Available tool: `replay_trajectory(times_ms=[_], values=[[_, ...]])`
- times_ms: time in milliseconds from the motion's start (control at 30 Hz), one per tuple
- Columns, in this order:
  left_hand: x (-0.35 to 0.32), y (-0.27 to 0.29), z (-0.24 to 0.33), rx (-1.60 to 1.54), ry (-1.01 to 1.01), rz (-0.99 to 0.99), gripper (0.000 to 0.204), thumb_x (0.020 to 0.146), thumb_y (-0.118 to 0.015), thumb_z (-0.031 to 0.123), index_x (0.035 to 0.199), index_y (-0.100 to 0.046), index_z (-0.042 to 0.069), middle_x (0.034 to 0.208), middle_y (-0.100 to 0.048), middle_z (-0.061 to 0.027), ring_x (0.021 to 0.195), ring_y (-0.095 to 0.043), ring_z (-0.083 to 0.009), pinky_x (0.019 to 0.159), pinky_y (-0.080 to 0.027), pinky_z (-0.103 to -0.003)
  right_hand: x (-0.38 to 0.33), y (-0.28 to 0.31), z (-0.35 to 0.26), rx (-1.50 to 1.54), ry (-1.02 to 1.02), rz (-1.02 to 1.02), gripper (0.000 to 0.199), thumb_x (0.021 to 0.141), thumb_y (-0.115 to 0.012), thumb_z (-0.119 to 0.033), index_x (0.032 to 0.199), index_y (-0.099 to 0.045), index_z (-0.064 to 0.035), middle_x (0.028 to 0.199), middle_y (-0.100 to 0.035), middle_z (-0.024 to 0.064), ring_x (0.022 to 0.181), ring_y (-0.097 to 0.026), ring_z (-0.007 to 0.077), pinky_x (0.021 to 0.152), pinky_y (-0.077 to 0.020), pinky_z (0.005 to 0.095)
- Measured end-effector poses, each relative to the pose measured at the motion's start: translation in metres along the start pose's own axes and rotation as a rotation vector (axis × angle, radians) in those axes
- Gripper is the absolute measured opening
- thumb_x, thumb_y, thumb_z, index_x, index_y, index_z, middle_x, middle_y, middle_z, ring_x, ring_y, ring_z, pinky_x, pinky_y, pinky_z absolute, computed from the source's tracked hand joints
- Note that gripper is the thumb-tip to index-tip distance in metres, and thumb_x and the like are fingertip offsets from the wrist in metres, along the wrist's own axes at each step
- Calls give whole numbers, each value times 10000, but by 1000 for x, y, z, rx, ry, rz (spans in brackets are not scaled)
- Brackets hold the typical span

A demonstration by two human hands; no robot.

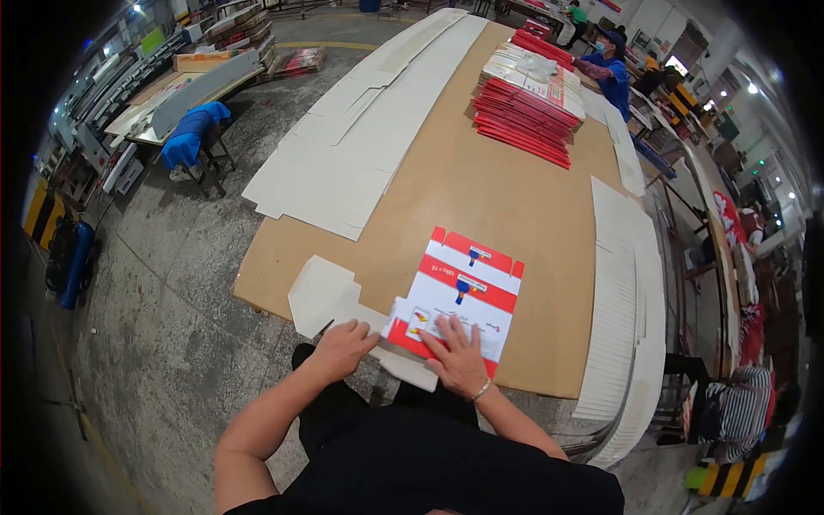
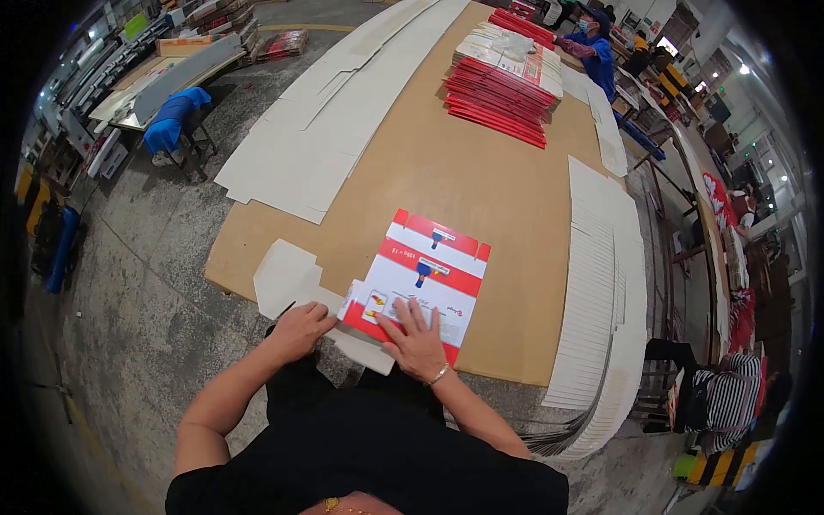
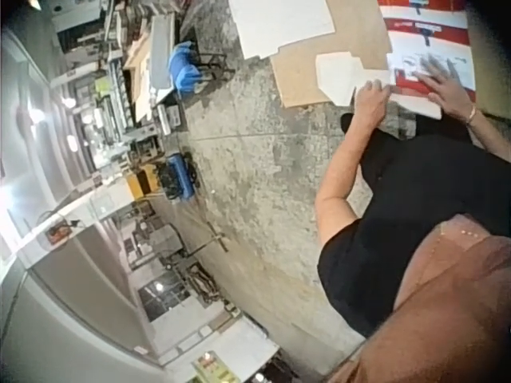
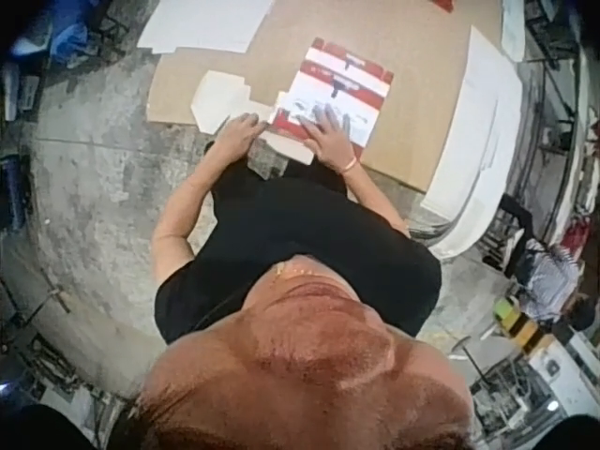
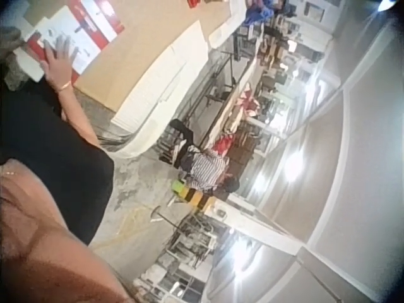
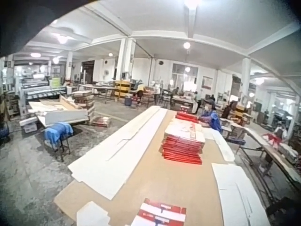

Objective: The recorder is folding and stacking small product boxes in a factory setting.

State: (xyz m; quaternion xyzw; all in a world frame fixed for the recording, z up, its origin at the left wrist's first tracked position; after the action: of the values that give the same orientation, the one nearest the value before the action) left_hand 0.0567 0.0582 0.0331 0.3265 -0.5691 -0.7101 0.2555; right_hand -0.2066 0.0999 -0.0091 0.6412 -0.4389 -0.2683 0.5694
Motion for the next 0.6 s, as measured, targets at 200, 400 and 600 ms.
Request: replay_trajectory(times_ms=[200,400,600], values=[[89,-8,-41,-281,-94,-618,438,730,-708,227,1165,-675,189,1019,-683,-106,927,-657,-309,757,-526,-425,-22,31,44,376,202,394,441,921,-569,-388,1318,-579,-196,1474,-374,186,1353,-359,388,1106,-257,572],[105,-5,-33,-220,208,-92,417,657,-801,392,889,-631,90,897,-685,-104,882,-661,-315,726,-518,-420,-9,25,33,-23,57,-20,474,841,-639,-477,1257,-624,-249,1256,-501,144,1197,-446,324,1033,-304,502],[6,-24,18,205,-197,260,624,712,-723,345,1272,-570,119,1301,-538,-108,1180,-514,-296,978,-411,-573,-20,10,46,128,-1,92,618,731,-708,-556,1254,-618,-240,1231,-495,140,1225,-431,318,1077,-231,540]])
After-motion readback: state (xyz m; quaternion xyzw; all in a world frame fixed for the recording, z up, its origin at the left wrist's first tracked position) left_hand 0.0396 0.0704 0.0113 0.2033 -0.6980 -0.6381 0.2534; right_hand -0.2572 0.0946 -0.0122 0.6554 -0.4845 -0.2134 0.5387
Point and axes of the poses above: each hand's wrist, its own x-axis towards the middle knuckle, its own y-axis out of the back of the hand, z = x × y, the point moved 2 cm from there along x, towards the middle knuckle
